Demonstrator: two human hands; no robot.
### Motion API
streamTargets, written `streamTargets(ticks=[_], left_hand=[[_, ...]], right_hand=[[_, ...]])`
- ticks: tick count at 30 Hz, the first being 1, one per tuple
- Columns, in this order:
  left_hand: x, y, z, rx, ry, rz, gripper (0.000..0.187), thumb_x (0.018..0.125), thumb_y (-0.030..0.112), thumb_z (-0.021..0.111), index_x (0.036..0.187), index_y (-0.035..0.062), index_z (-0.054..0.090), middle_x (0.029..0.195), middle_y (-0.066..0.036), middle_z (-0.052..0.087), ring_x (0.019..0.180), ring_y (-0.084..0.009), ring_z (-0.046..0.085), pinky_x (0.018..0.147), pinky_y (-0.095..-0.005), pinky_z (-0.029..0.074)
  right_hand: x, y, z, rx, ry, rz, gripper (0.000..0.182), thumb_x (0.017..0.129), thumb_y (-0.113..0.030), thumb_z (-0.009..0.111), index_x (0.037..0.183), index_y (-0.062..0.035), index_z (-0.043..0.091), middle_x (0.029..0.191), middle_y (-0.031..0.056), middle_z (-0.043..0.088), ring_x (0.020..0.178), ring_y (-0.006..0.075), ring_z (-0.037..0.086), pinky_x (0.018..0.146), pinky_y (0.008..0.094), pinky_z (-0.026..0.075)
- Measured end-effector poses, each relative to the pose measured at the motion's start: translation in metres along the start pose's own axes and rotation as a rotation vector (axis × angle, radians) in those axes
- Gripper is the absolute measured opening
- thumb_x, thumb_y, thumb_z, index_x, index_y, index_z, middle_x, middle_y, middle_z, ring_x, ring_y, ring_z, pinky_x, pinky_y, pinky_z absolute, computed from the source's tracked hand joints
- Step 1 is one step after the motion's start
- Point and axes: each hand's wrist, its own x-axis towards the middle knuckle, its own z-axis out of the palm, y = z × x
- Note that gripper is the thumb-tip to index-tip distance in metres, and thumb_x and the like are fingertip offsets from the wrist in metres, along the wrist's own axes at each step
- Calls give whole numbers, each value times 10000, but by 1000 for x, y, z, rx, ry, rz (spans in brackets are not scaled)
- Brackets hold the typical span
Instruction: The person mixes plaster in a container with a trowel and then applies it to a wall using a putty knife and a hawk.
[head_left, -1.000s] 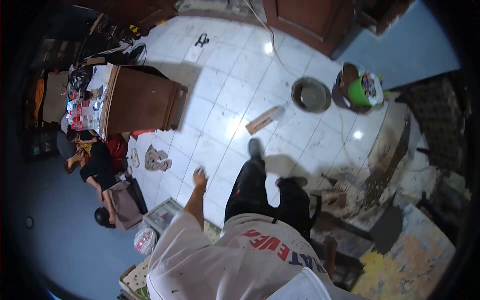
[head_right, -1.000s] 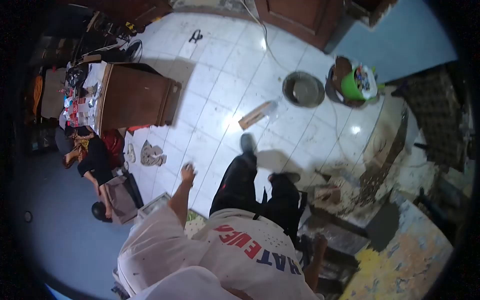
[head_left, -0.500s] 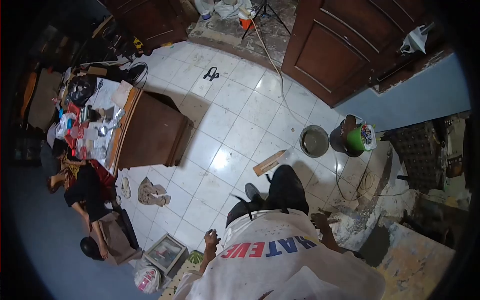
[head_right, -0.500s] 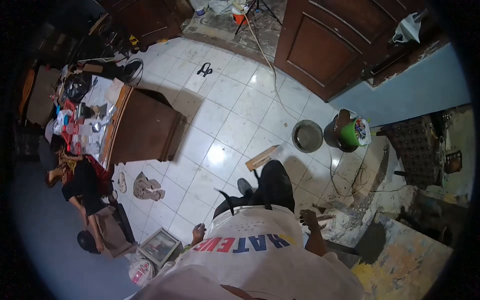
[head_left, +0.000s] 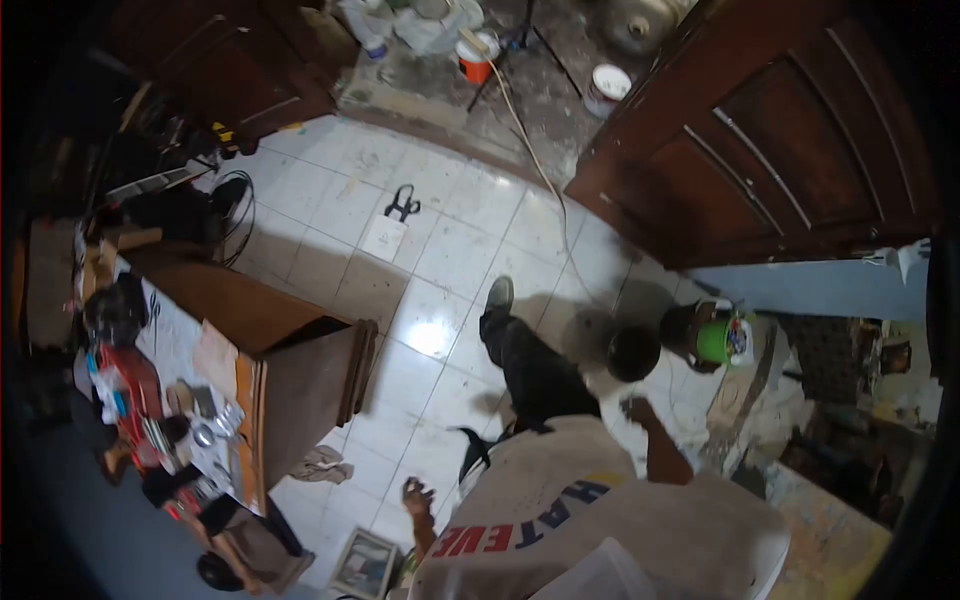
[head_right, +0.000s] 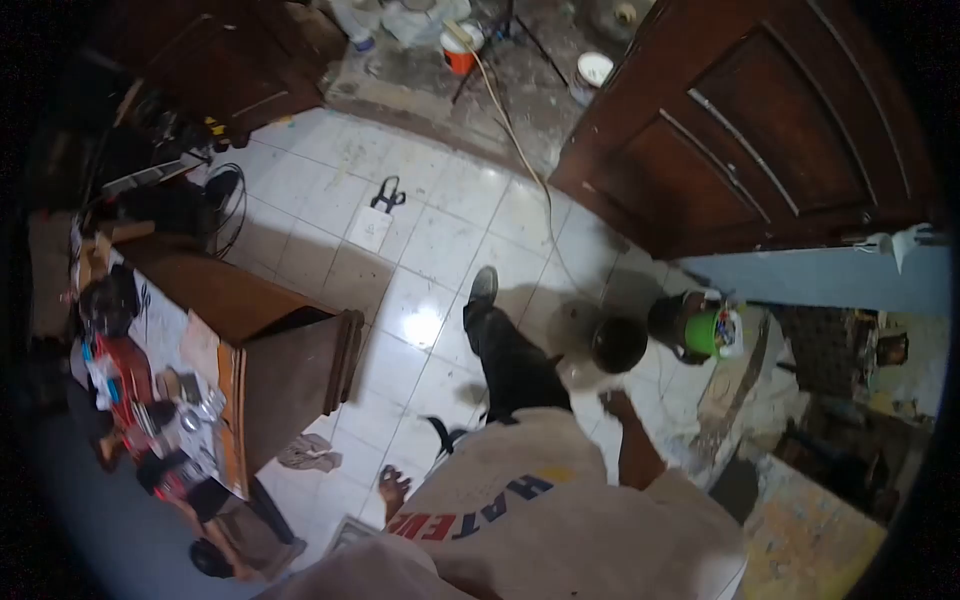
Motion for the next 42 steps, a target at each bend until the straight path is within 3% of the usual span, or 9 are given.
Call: streamTargets(ticks=[1, 7, 17, 21, 25, 29, 31, 35, 42], left_hand=[[-6, 8, 8, 21, -42, -126, 452, 997, 330, 683, 1366, 113, 537, 960, -92, 656, 713, -250, 694, 523, -308, 491], [-1, 120, 88, 438, -125, -217, 437, 1014, 342, 645, 1354, 75, 580, 1053, -123, 694, 865, -230, 709, 646, -368, 526], [164, 266, 161, 650, -313, -70, 399, 1037, 272, 601, 1345, 18, 605, 1099, -145, 694, 956, -223, 641, 851, -370, 507], [241, 381, 203, 493, -253, -121, 338, 1050, 185, 509, 1362, 84, 590, 1108, -110, 664, 895, -184, 623, 724, -343, 530], [288, 528, 257, 397, -252, -67, 409, 1047, 289, 580, 1404, 95, 530, 1096, -84, 658, 788, -197, 678, 594, -292, 500], [313, 604, 296, 510, -238, 13, 413, 1048, 295, 581, 1407, 97, 527, 1096, -85, 659, 790, -201, 682, 594, -294, 501], [315, 621, 298, 576, -232, 8, 415, 1048, 297, 581, 1408, 97, 526, 1096, -86, 659, 791, -203, 684, 593, -295, 501], [310, 622, 301, 715, -239, -60, 420, 1049, 303, 582, 1411, 99, 523, 1096, -88, 660, 793, -207, 688, 592, -298, 502], [316, 653, 374, 934, -281, -146, 428, 1050, 313, 583, 1416, 101, 519, 1097, -91, 661, 797, -215, 695, 591, -302, 503]], right_hand=[[42, -108, -59, 145, -14, 390, 316, 956, -323, 633, 980, -14, 697, 742, 165, 687, 647, 282, 679, 621, 452, 517], [206, -355, -222, 154, 138, 12, 328, 1023, -264, 599, 1204, -3, 683, 1095, 195, 691, 980, 296, 662, 860, 393, 513], [238, -324, -209, 122, 97, 484, 346, 1004, -308, 602, 1121, -3, 714, 1051, 250, 720, 1012, 411, 683, 894, 481, 512], [154, -259, -107, 315, 67, 824, 318, 970, -295, 678, 1149, -34, 713, 804, 105, 715, 654, 185, 677, 586, 354, 544], [158, -336, -66, 663, -12, 1082, 352, 934, -319, 726, 1157, -47, 724, 780, 106, 717, 640, 175, 671, 574, 349, 557], [223, -391, -56, 498, -119, 846, 374, 963, -339, 679, 1195, -48, 710, 908, 169, 752, 772, 250, 731, 696, 406, 587], [280, -428, -92, 487, -68, 720, 435, 993, -399, 581, 1209, -42, 703, 1157, 228, 722, 1147, 381, 672, 983, 447, 517], [369, -433, -135, 730, 109, 763, 389, 994, -325, 627, 1224, -21, 703, 1036, 184, 748, 805, 272, 723, 812, 399, 564], [417, -429, -187, 668, 288, 763, 423, 1009, -365, 617, 1269, -39, 691, 1019, 165, 745, 812, 233, 729, 771, 368, 573]])
